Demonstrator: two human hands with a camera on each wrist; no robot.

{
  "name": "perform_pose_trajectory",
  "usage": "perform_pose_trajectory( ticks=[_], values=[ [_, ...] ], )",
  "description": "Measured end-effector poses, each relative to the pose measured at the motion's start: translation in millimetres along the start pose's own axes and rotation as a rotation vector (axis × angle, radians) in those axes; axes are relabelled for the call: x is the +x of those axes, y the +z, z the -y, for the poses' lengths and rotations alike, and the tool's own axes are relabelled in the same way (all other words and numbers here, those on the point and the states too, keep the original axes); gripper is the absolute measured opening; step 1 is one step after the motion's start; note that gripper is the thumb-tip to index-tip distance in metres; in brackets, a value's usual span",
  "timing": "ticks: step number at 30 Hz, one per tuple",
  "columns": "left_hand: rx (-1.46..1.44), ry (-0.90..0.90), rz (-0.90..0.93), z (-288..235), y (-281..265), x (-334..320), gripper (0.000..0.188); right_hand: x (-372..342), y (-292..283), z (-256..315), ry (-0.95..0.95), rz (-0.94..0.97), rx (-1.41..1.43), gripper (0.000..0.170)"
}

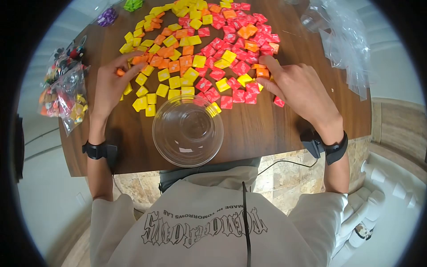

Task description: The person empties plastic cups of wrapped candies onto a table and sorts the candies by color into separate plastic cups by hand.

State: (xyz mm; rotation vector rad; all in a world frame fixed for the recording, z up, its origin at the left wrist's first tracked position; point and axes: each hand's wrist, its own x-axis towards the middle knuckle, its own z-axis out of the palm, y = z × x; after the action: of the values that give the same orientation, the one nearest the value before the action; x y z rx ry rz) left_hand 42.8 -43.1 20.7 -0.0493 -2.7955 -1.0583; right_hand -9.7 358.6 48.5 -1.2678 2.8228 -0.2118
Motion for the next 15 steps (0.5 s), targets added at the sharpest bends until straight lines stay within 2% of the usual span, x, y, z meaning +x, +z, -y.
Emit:
perform_pose_trajectory(
  ticks=[3, 6, 8, 9, 13, 15],
  values=[
    [0.211, 0.103, 0.123, -5, -2, -4, 0.042, 5, 8, 2, -0.022, -0.070, -0.156, 0.033],
    [0.243, 0.155, 0.106, -2, 0, -2, 0.041, 11, 11, 4, -0.026, -0.072, -0.224, 0.034],
    [0.231, 0.172, 0.095, 3, 1, -3, 0.039, 17, 9, 10, 0.029, -0.021, -0.289, 0.021],
    [0.218, 0.194, 0.089, 5, 3, -2, 0.037, 19, 9, 12, 0.035, -0.021, -0.297, 0.021],
    [0.220, 0.157, 0.047, 3, 6, -4, 0.031, 24, 22, 9, -0.020, -0.143, -0.336, 0.019],
    [0.249, 0.195, 0.018, 13, 10, -3, 0.031, 23, 20, 11, -0.025, -0.190, -0.319, 0.022]
  ],
)
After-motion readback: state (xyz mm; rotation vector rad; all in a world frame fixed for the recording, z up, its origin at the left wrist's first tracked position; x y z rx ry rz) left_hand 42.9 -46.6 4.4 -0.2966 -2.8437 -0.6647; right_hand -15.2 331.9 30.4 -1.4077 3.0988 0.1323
